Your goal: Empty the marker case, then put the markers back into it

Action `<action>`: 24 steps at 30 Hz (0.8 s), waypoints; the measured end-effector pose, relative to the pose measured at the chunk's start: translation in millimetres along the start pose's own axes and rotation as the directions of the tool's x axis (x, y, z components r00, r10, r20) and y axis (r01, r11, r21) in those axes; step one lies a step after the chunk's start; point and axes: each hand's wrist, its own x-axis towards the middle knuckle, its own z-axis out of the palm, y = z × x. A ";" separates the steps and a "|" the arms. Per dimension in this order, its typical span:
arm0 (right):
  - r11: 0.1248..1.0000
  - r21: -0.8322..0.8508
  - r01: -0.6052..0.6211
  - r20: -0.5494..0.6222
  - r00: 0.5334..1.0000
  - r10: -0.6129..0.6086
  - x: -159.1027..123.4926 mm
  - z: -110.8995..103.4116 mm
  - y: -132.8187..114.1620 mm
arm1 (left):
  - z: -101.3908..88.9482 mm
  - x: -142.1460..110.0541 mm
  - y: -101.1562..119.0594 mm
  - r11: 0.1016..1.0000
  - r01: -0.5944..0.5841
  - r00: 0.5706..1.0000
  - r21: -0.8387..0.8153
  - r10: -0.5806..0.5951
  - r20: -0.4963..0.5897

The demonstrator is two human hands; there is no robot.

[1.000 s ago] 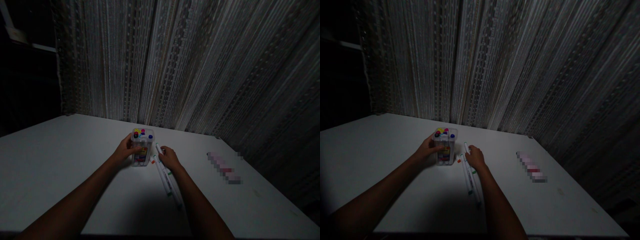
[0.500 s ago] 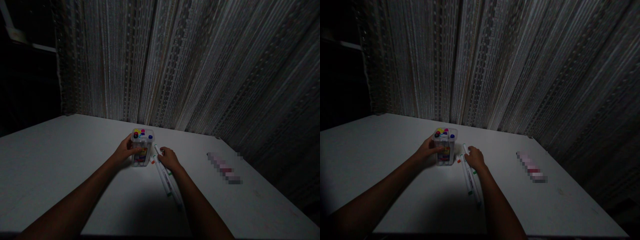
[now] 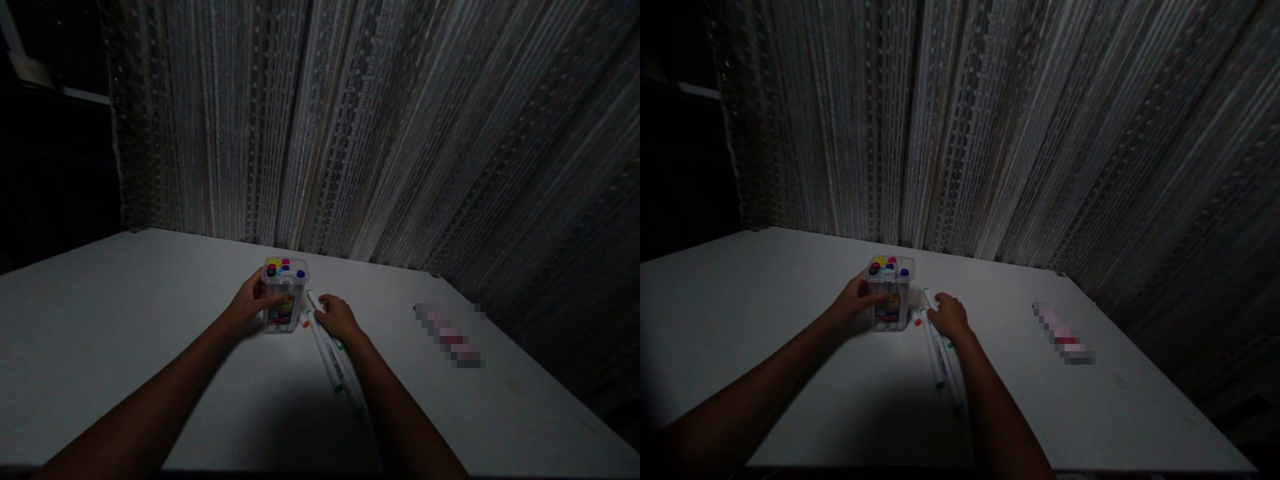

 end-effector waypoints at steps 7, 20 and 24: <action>1.000 -0.007 0.001 0.025 1.000 -0.001 0.3 -0.8 -0.4 | 0.7 -0.7 0.1 1.000 -0.009 1.000 0.013 0.010 -0.013; 1.000 -0.006 0.000 0.023 1.000 0.000 0.8 -0.9 -1.4 | -5.8 2.1 -6.7 1.000 -0.007 1.000 -0.002 0.007 0.023; 1.000 -0.017 -0.003 0.026 1.000 0.004 0.1 -2.4 -3.2 | -6.3 2.3 -6.9 1.000 -0.010 1.000 -0.008 0.010 0.020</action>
